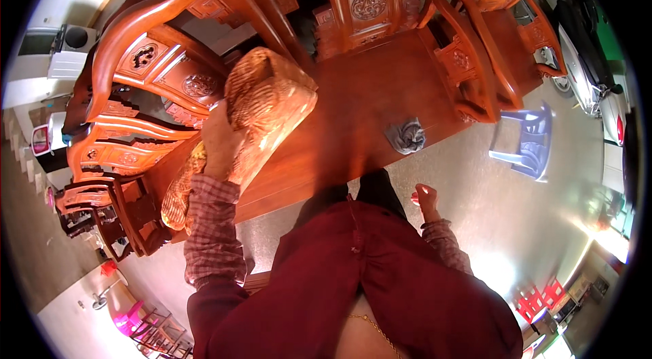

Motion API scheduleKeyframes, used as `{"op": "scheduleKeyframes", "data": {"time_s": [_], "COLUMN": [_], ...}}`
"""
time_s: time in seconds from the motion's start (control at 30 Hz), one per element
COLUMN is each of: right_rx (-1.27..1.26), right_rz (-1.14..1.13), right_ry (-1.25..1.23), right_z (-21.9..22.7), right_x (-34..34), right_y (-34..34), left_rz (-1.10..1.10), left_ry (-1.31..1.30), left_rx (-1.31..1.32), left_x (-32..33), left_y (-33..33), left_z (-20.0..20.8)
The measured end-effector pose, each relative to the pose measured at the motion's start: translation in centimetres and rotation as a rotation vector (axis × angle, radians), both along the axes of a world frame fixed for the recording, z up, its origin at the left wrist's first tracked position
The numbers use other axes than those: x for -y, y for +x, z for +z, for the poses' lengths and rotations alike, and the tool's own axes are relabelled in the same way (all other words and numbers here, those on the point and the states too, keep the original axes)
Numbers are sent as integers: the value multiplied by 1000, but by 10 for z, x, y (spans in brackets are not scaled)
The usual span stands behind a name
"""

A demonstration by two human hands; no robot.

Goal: The person wipes a wooden bench and a chair with a cloth, moves cushions, and shifts a small plastic stool.

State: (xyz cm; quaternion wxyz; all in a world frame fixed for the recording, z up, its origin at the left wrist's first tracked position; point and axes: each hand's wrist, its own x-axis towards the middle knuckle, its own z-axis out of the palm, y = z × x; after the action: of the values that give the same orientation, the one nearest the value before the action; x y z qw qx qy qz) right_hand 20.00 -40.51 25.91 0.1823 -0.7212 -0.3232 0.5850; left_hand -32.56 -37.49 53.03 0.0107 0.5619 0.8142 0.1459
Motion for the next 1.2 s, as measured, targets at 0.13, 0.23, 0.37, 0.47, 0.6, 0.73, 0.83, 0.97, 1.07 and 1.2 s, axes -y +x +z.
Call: {"op": "scheduleKeyframes", "data": {"time_s": [0.13, 0.23, 0.37, 0.47, 0.6, 0.73, 0.83, 0.97, 1.07, 1.2], "right_rx": [218, 477, 669, 604, 577, 611, 651, 600, 618, 702], "right_rz": [174, 256, 354, 404, 495, 609, 705, 745, 782, 837], "right_ry": [116, 317, 524, 384, 355, 422, 433, 515, 388, 415], "right_z": [-14, -82, -59, -60, -87, -140, -163, -184, -199, -195], "right_x": [-20, -12, -61, -99, -139, -166, -178, -177, -158, -126], "right_y": [18, 55, 15, 2, 5, 14, 7, -2, -11, -36], "left_rz": [103, 197, 191, 114, 202, 312, 330, 317, 313, 358], "left_ry": [58, 4, 11, -21, -1, -48, -90, -72, -55, -72], "left_rx": [129, 66, -40, -186, -5, 137, 32, -7, 23, 30], "left_x": [15, 19, 14, -14, -36, -30, -26, -14, -13, -14], "left_y": [-8, -5, -22, -20, -12, -23, -21, -25, -20, -16], "left_z": [12, 15, -20, -32, -20, -21, -21, -25, -24, -20]}}
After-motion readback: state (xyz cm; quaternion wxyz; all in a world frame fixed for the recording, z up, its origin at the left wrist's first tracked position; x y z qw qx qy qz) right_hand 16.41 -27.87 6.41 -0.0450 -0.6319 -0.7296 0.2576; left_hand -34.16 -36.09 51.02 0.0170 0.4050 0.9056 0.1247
